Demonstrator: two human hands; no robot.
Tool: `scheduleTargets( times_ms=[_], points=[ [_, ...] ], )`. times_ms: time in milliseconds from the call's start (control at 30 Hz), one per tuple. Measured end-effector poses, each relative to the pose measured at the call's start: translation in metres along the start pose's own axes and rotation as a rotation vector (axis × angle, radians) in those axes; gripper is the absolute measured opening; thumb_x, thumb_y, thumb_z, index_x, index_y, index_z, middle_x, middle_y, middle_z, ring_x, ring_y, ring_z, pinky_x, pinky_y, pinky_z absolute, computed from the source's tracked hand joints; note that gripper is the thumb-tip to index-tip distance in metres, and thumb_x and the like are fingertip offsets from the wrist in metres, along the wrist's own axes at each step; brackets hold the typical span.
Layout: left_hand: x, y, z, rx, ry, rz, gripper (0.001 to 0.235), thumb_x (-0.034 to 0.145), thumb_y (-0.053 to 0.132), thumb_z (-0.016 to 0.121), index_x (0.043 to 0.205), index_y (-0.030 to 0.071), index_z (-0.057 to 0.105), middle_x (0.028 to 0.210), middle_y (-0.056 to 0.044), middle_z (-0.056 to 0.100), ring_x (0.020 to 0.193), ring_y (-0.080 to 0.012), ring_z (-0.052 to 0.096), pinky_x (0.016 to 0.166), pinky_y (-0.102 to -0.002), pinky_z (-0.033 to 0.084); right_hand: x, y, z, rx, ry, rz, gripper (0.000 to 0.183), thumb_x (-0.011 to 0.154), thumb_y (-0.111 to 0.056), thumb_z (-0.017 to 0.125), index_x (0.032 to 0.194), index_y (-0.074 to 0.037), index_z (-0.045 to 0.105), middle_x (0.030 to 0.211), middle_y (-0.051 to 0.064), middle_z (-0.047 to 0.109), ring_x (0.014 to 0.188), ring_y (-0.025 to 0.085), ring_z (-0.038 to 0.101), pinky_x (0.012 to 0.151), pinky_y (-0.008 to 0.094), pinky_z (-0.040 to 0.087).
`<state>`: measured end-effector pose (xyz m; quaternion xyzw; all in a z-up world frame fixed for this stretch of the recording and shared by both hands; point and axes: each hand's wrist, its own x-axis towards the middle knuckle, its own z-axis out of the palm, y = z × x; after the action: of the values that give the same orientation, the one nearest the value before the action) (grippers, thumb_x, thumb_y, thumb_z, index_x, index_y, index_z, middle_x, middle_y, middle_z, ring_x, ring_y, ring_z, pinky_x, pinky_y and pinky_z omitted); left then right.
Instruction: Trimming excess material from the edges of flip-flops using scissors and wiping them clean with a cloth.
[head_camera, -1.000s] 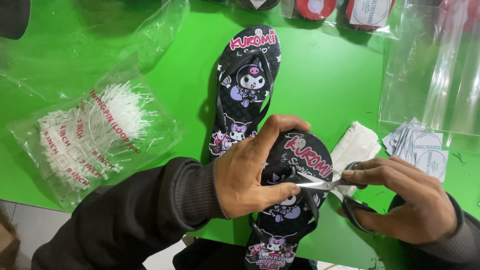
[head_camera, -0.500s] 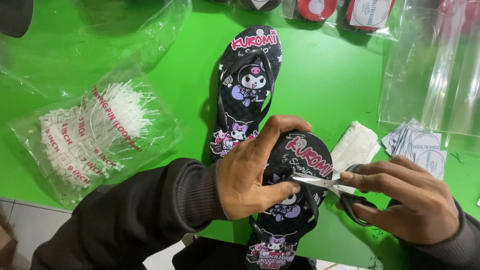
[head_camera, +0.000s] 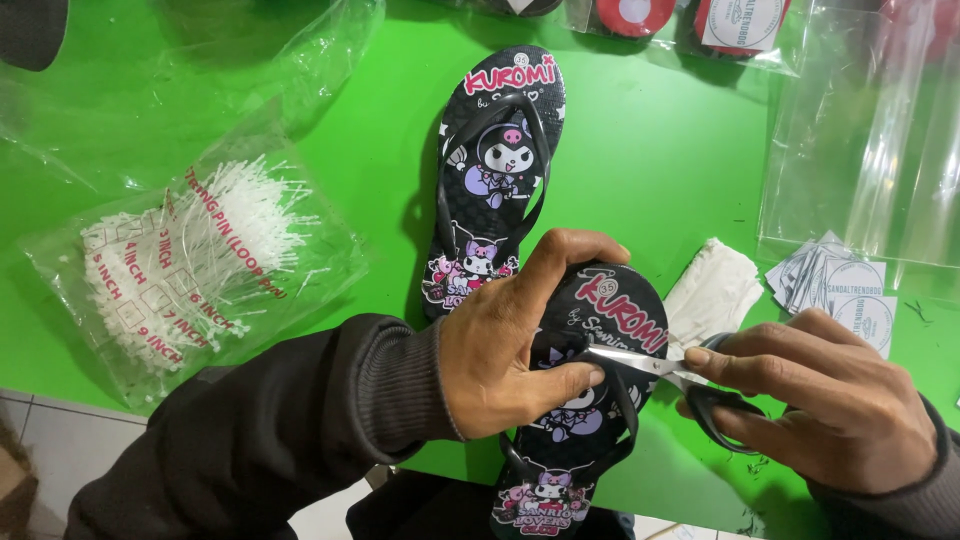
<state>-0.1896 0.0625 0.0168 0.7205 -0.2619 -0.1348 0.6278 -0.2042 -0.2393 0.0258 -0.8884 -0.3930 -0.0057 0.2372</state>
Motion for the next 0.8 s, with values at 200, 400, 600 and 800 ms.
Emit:
scheduleTargets(
  times_ms=[200,400,600,800],
  points=[
    [-0.001,-0.004,0.001,0.06,-0.008,0.009,0.067,0.083,0.015,0.069,0.138,0.009,0.031,0.139,-0.01,0.051,0.046,-0.013,0.046,0.06,-0.033,0.056,-0.004,0.006,0.0,0.035,-0.026,0.011,0.036,0.08,-0.031,0.075,0.111,-0.012,0.074,0.091,0.003,0.077,0.072,0.017,0.069,0.065,0.034,0.048],
    [0.001,0.0,-0.001,0.052,-0.033,-0.003,0.066,0.081,0.016,0.067,0.138,0.01,0.034,0.128,-0.008,0.057,0.05,-0.0153,0.05,0.067,-0.033,0.055,-0.004,0.012,0.002,0.054,-0.044,0.063,0.04,0.071,-0.025,0.084,0.11,-0.021,0.075,0.096,-0.003,0.079,0.072,0.012,0.071,0.069,0.031,0.046],
    [0.002,-0.005,-0.002,0.01,-0.071,0.026,0.067,0.082,0.014,0.068,0.14,0.009,0.034,0.123,-0.007,0.059,0.065,-0.017,0.058,0.074,-0.032,0.056,-0.001,0.018,-0.001,0.11,-0.098,0.033,0.042,0.071,-0.028,0.084,0.112,-0.024,0.076,0.094,-0.005,0.079,0.067,0.01,0.07,0.07,0.032,0.043],
    [0.003,-0.007,-0.001,-0.016,-0.1,0.055,0.067,0.084,0.013,0.068,0.14,0.007,0.032,0.125,-0.01,0.057,0.076,-0.0188,0.067,0.083,-0.033,0.062,-0.011,0.023,0.0,0.073,-0.11,-0.006,0.039,0.077,-0.033,0.08,0.113,-0.021,0.074,0.099,-0.003,0.08,0.071,0.013,0.07,0.068,0.034,0.044]
  ],
)
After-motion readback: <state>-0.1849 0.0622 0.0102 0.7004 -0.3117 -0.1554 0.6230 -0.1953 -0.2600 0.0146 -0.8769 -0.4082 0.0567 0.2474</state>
